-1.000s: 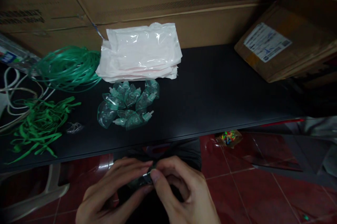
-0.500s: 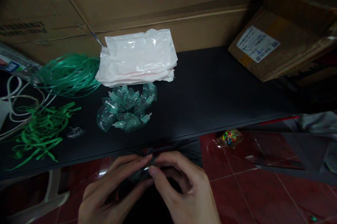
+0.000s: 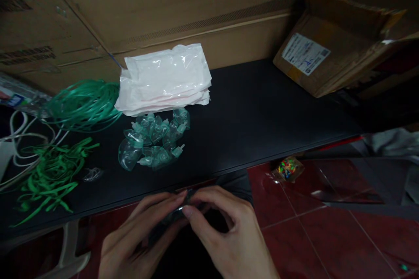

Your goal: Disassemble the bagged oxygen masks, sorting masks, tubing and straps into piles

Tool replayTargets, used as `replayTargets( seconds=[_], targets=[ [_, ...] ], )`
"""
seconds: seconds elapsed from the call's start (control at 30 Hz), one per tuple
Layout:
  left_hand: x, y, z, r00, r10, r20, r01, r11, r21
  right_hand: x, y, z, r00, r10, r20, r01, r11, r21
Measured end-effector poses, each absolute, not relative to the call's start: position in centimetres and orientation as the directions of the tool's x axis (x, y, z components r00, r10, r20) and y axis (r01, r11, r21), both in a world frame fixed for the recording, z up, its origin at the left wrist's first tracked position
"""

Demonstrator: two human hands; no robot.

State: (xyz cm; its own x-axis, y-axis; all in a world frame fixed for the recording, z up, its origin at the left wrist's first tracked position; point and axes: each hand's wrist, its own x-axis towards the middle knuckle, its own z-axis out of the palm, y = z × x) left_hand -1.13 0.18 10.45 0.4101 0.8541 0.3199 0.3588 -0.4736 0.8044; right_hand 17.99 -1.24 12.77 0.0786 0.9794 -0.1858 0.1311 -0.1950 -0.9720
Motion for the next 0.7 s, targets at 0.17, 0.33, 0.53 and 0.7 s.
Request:
replayTargets(
  seconds=[0.17, 0.33, 0.53, 0.7],
  targets=[
    [-0.69, 0.78, 10.98, 0.441, 0.817, 0.37, 0.365, -0.54, 0.758, 18.0, -1.09, 12.53, 0.107, 0.986, -0.125, 0.119, -0.138, -0.983],
    [-0.28, 1.16, 11.14, 0.454, 0.799, 0.394, 0.355, -0.568, 0.743, 17.99, -0.88, 12.83, 0.063, 0.98, -0.19, 0.079, -0.195, -0.978],
    [-0.52, 0.89, 10.99, 0.476, 0.797, 0.371, 0.413, -0.575, 0.706, 18.1, -0.54, 12.97, 0.019, 0.956, -0.292, 0.008, -0.292, -0.956],
    [-0.38, 0.82, 10.88, 0.499, 0.756, 0.424, 0.429, -0.64, 0.637, 18.44, -0.42, 12.37, -0.048, 0.936, -0.348, -0.183, -0.351, -0.918]
  ],
)
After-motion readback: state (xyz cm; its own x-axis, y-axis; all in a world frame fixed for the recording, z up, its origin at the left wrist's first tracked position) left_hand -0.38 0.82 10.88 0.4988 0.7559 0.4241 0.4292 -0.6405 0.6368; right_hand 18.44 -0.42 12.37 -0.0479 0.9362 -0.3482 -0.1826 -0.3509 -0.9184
